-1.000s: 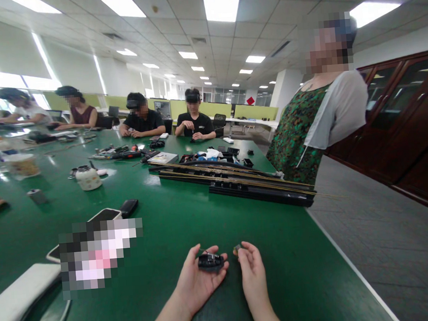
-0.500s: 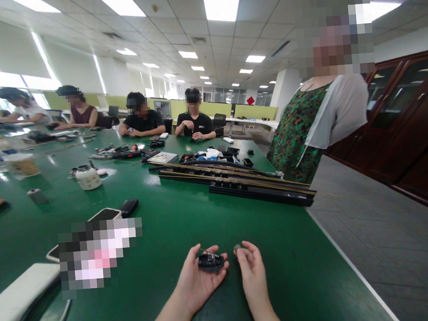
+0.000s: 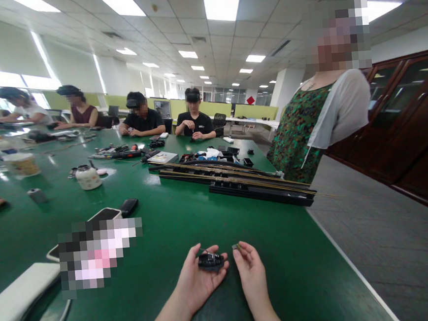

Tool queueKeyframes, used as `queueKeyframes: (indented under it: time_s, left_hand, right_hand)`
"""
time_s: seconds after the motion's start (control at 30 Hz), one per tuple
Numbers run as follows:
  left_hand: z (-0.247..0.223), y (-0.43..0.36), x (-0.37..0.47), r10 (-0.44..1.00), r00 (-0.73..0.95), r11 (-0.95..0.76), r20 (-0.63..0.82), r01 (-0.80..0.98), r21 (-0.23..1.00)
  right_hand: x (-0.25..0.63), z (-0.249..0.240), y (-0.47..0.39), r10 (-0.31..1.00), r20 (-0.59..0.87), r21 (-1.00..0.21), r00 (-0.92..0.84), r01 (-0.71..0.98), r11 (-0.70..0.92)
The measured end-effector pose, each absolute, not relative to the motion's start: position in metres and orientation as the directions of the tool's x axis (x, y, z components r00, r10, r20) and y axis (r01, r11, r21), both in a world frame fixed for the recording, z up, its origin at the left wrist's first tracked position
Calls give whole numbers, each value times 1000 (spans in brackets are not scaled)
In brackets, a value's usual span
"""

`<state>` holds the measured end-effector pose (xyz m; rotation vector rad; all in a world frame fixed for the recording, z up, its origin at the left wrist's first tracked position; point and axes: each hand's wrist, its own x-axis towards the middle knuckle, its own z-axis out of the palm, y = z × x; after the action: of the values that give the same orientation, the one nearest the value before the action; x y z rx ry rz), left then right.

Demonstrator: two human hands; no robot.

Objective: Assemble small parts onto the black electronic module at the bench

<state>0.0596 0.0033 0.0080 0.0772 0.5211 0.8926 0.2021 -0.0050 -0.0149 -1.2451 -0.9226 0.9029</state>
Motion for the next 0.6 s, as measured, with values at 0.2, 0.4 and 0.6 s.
queueKeyframes:
  time_s: [0.2,0.4,0.6]
  left_hand:
    - [8,4,60,757,513,635,-405,-723,271]
    - [10,3,62,778,473,599,-414,-758,259]
    - [11,3,63,788,468,590,-399,-758,277]
  right_hand:
    - [202,-18,-7,948,128,-992,292,57,116]
    - [199,-9,-14,940,277,-926,200,315,206]
    - [195,4,-19,900,434,-821,26,422,384]
